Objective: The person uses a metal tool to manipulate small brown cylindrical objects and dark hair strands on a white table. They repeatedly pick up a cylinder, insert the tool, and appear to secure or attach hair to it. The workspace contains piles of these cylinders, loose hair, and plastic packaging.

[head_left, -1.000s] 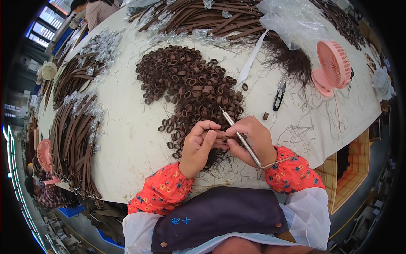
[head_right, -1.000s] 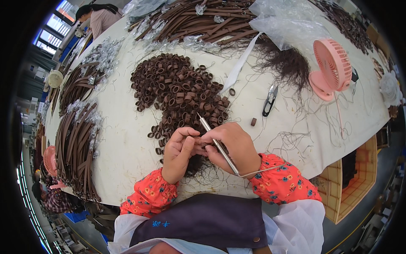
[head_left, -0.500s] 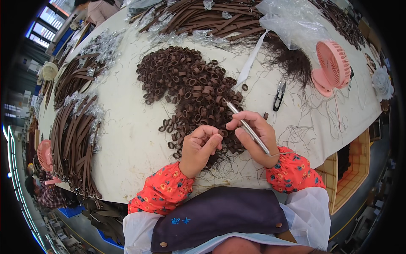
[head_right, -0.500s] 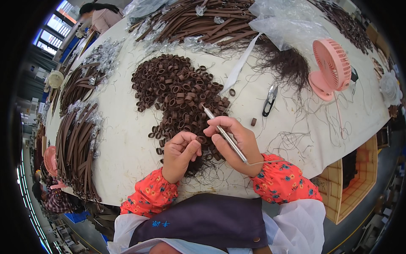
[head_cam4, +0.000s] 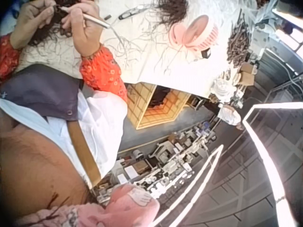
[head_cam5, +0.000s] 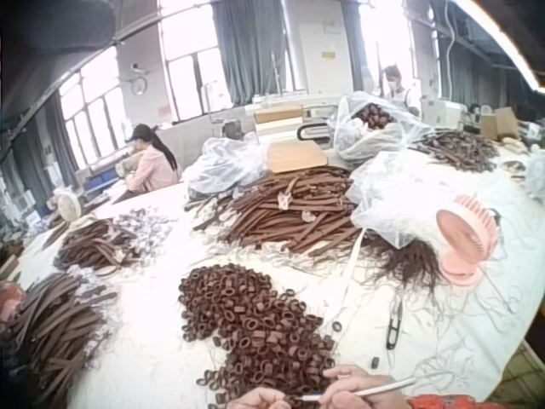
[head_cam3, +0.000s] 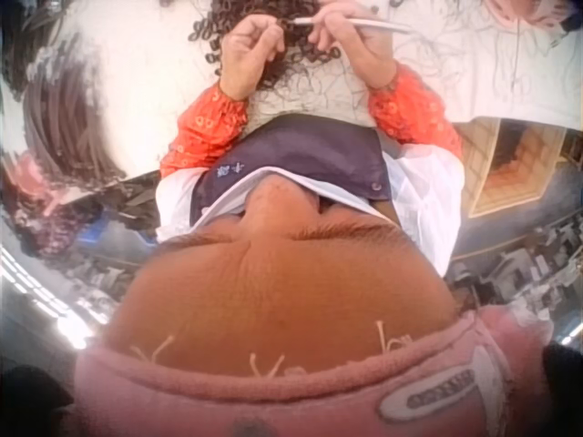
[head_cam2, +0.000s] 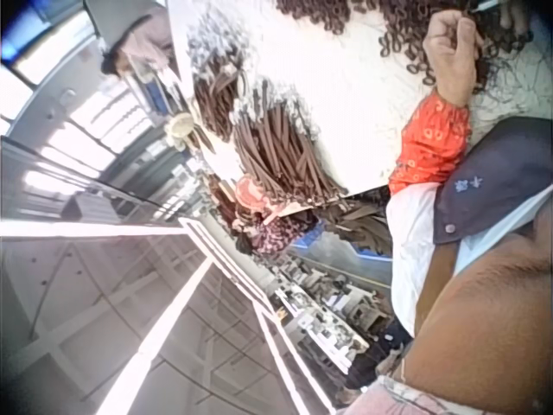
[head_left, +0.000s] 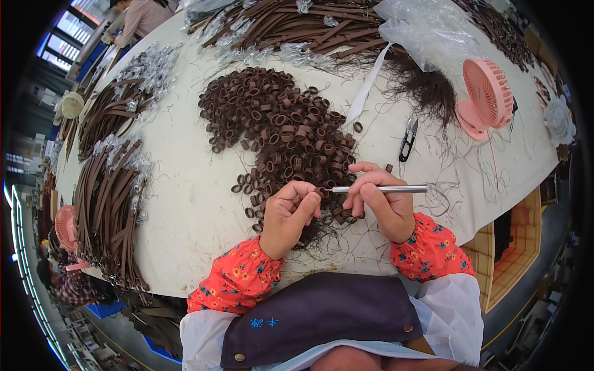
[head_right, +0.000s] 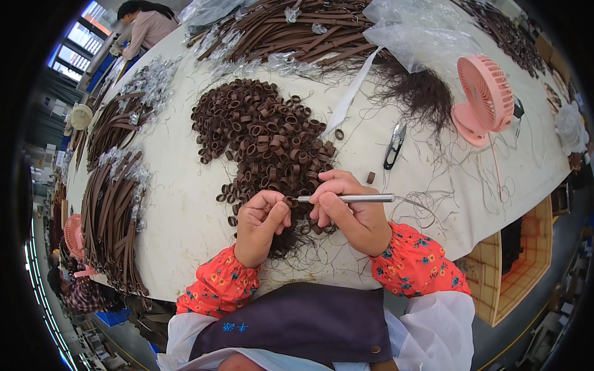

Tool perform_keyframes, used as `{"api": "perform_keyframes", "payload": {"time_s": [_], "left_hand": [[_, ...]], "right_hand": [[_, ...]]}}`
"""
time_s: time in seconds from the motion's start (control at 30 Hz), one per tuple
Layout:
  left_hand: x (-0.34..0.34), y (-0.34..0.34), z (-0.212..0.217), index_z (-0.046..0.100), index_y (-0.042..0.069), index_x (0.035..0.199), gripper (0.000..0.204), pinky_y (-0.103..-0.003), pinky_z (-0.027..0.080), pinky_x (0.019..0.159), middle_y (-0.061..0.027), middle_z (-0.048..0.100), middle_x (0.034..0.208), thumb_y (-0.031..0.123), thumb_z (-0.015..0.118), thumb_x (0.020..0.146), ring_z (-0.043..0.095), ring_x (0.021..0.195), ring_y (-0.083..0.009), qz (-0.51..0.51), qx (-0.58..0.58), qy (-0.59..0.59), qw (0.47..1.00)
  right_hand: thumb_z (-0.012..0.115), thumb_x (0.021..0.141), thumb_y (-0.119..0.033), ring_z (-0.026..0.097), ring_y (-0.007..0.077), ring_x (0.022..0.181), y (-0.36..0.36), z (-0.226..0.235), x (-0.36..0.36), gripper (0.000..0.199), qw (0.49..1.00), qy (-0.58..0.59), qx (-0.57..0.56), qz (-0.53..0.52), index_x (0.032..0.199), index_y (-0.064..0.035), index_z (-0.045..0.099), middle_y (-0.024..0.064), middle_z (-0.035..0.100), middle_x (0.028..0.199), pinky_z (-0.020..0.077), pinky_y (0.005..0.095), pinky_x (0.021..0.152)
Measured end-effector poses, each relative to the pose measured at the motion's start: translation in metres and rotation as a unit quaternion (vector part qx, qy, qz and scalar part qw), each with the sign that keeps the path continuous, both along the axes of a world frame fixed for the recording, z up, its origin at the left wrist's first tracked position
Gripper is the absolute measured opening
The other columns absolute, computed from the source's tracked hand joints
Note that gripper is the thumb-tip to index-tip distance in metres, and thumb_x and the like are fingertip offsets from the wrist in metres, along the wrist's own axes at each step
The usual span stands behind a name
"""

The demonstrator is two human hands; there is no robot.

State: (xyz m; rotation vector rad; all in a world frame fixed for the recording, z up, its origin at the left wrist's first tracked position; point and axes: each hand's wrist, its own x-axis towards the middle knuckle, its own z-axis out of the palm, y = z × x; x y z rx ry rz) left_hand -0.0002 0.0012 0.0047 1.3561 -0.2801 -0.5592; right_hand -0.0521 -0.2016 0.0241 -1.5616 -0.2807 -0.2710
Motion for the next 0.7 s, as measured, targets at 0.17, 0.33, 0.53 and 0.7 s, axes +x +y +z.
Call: {"api": "perform_keyframes", "payload": {"time_s": [0.17,0.33,0.53,0.7], "left_hand": [[0.001,0.0,0.0,0.059,0.003,0.099,0.018,-0.016,0.035,0.053,0.0022,0.059,0.074,0.02,0.058,0.097,0.044,0.059,-0.0011,-0.002,-0.008,0.012,1.0],[0.0,0.0,0.001,0.06,0.003,0.1,0.015,-0.016,0.035,0.054,0.0018,0.06,0.075,0.018,0.058,0.096,0.045,0.06,-0.0013,-0.005,0.003,0.006,1.0],[-0.003,0.001,-0.002,0.064,0.001,0.097,0.012,-0.026,0.049,0.065,-0.0087,0.065,0.081,-0.001,0.065,0.085,0.064,0.074,-0.0145,0.002,0.115,-0.294,0.949],[0.0,0.001,0.0,0.063,0.002,0.1,0.015,-0.027,0.05,0.064,-0.009,0.065,0.085,-0.002,0.064,0.085,0.064,0.074,-0.0151,0.002,0.13,-0.382,0.915]], "right_hand": [[0.046,0.099,-0.016,0.062,0.0104,0.068,-0.001,-0.002,0.0,0.02,1.0,-0.005,-0.015,0.0,0.095,-0.0032,0.061,-0.001,0.06,0.063,0.0335,0.0428,0.103],[0.053,0.096,-0.012,0.064,0.0124,0.073,0.003,0.002,-0.004,0.015,0.999,0.034,0.018,-0.027,0.103,-0.0004,0.059,0.0038,0.064,0.075,0.0471,0.0322,0.086],[0.072,0.083,-0.007,0.067,0.0155,0.086,0.01,-0.003,0.002,0.032,0.995,0.078,-0.059,0.019,0.112,-0.003,0.058,0.0086,0.066,0.098,0.0522,0.0265,0.075],[0.074,0.08,-0.006,0.067,0.019,0.091,0.005,0.001,0.002,0.034,0.991,0.05,-0.124,0.015,0.11,-0.0052,0.059,0.0098,0.067,0.098,0.0532,0.0303,0.081]]}}
